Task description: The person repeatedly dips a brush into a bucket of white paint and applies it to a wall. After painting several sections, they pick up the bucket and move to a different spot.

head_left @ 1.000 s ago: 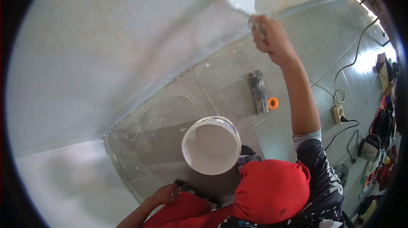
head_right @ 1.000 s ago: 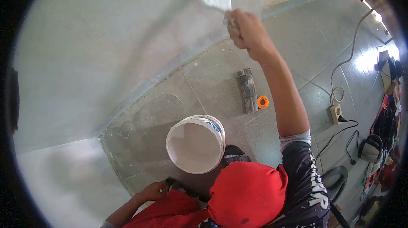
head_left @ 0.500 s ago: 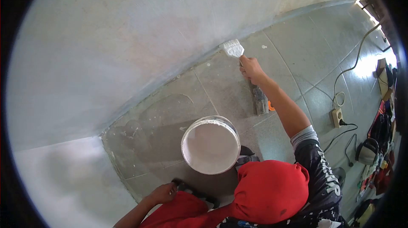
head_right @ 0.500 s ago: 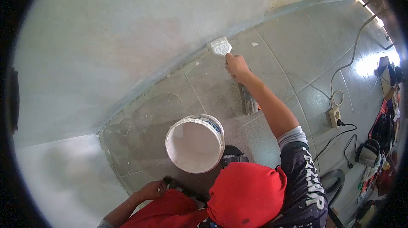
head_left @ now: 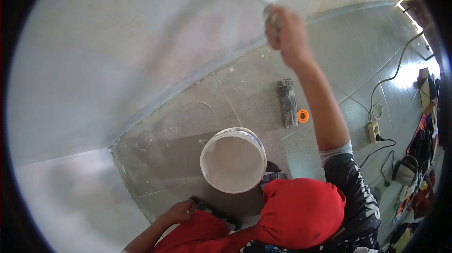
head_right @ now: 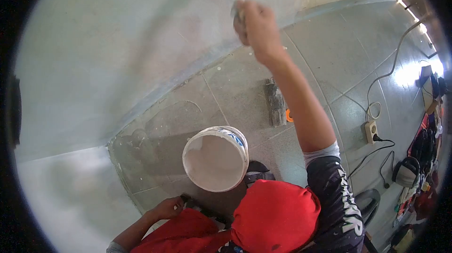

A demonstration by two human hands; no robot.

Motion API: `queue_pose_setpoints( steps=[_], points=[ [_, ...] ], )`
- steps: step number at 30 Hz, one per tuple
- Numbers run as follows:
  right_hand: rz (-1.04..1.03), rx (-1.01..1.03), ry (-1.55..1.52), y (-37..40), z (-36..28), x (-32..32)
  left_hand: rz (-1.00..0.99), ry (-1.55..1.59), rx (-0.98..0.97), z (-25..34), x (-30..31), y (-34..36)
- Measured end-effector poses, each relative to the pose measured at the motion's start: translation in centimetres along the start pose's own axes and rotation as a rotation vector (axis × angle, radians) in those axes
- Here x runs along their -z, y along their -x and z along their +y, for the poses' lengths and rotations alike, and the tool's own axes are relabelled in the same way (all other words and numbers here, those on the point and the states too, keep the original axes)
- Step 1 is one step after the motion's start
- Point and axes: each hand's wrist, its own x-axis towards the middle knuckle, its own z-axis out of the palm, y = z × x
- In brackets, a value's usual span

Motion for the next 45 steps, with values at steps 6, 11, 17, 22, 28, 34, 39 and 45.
queue_pose_setpoints(
  steps=[6,11,17,22,28,34,39,45],
  points=[
    [0.072,-0.579,0.257,1.9,15.7,7.1,0.026,0.016,0.009,-0.5,-0.4,0.4],
    [0.155,-0.551,0.491,2.0,16.7,7.1,0.003,0.011,0.027,-0.4,-0.5,0.6],
    [-0.034,-0.336,0.140,2.0,3.7,1.8,0.018,0.016,0.023,0.3,0.0,0.2],
    [-0.051,0.125,0.113,1.5,2.9,0.2,0.026,-0.026,-0.023,0.6,0.4,0.0],
    [0.053,-0.181,0.441,1.7,18.9,5.2,0.056,0.019,0.005,1.6,0.7,0.2],
    [0.121,-0.560,0.486,4.3,19.6,4.4,0.008,0.016,0.068,0.0,-1.0,1.0],
    [0.013,-0.459,0.200,3.5,11.1,-0.9,0.061,0.029,0.046,1.0,-0.7,1.4],
    [-0.120,-0.106,0.058,4.0,6.9,-2.9,0.076,0.035,0.077,0.5,-2.0,2.2]
  ],
)
